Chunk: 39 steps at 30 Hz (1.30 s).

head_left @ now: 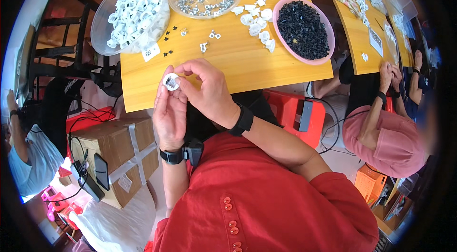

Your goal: Assembling small white and black plastic components at a workshop table.

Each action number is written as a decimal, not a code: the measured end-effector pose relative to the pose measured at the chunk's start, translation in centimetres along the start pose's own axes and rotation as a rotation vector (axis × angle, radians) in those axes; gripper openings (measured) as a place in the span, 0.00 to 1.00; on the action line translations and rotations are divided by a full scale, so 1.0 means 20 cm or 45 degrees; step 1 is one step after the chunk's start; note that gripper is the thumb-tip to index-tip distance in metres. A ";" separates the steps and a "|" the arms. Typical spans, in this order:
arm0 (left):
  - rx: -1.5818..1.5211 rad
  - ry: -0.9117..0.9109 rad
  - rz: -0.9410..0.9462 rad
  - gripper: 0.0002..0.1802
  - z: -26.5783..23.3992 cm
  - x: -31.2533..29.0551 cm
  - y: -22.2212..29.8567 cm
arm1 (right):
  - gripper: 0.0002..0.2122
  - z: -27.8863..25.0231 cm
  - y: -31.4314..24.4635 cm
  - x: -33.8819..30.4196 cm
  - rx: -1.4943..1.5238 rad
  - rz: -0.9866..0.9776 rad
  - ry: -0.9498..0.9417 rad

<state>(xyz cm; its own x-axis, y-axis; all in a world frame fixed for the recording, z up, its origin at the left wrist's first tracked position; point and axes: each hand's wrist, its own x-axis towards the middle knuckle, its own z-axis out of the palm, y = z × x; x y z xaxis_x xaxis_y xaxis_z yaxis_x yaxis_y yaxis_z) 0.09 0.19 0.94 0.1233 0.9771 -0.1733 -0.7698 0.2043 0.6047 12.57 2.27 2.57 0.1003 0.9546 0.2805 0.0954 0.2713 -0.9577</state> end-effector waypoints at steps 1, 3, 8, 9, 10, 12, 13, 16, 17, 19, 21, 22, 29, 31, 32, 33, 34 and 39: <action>0.000 -0.019 0.028 0.26 0.01 0.00 0.00 | 0.06 0.00 -0.01 0.00 0.000 0.001 0.000; 0.000 -0.039 0.053 0.26 0.01 -0.01 -0.01 | 0.07 0.00 -0.01 0.00 -0.016 -0.017 -0.024; 0.134 -0.058 0.069 0.24 0.02 -0.01 -0.01 | 0.07 -0.01 -0.03 0.01 -0.188 -0.140 -0.008; 0.135 -0.056 0.069 0.24 0.03 -0.01 -0.01 | 0.07 -0.01 -0.03 0.01 -0.302 -0.241 0.021; 0.153 -0.003 0.086 0.22 0.05 -0.02 -0.01 | 0.07 -0.01 -0.04 0.01 -0.302 -0.240 0.020; 0.172 0.050 0.102 0.20 0.07 -0.02 -0.01 | 0.06 -0.01 -0.05 0.01 -0.378 -0.271 0.033; 0.186 0.054 0.104 0.20 0.08 -0.02 -0.01 | 0.06 -0.01 -0.05 0.01 -0.379 -0.271 0.034; 0.214 0.062 0.113 0.18 0.08 -0.02 -0.01 | 0.06 0.00 -0.02 0.01 -0.375 -0.319 0.049; 0.227 0.066 0.121 0.18 0.08 -0.02 -0.01 | 0.06 0.00 -0.02 0.01 -0.377 -0.318 0.042; 0.283 0.061 0.138 0.17 0.07 -0.02 -0.01 | 0.05 0.01 -0.02 0.01 -0.377 -0.319 0.033; 0.339 0.051 0.164 0.17 0.07 -0.02 0.00 | 0.06 0.00 -0.05 0.02 -0.508 -0.455 0.047; 0.422 0.091 0.215 0.16 0.07 -0.02 0.00 | 0.06 0.00 -0.06 0.02 -0.505 -0.466 0.047; 0.484 0.145 0.262 0.15 0.12 -0.04 -0.02 | 0.07 0.00 -0.05 0.03 -0.500 -0.533 0.043; 0.425 0.116 0.242 0.15 0.12 -0.03 -0.03 | 0.07 0.00 -0.06 0.04 -0.519 -0.523 0.066; 0.440 0.134 0.255 0.14 0.12 -0.04 -0.04 | 0.06 0.01 -0.06 0.03 -0.495 -0.505 0.057; 0.439 0.130 0.270 0.14 0.10 -0.05 -0.04 | 0.06 0.00 -0.06 0.03 -0.491 -0.519 0.054; 0.427 0.122 0.235 0.15 0.09 -0.05 -0.04 | 0.06 -0.01 -0.07 0.03 -0.491 -0.500 0.026; 0.266 0.035 0.150 0.16 0.12 -0.04 0.00 | 0.06 -0.06 -0.07 0.04 -0.046 0.055 -0.035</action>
<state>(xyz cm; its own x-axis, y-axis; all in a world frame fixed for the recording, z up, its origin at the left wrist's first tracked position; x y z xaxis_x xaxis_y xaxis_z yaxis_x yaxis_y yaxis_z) 1.55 -0.36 3.01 0.0210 0.9936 -0.1112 -0.6310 0.0995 0.7694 13.73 2.48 4.16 0.0778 0.9686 0.2363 0.1273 0.2255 -0.9659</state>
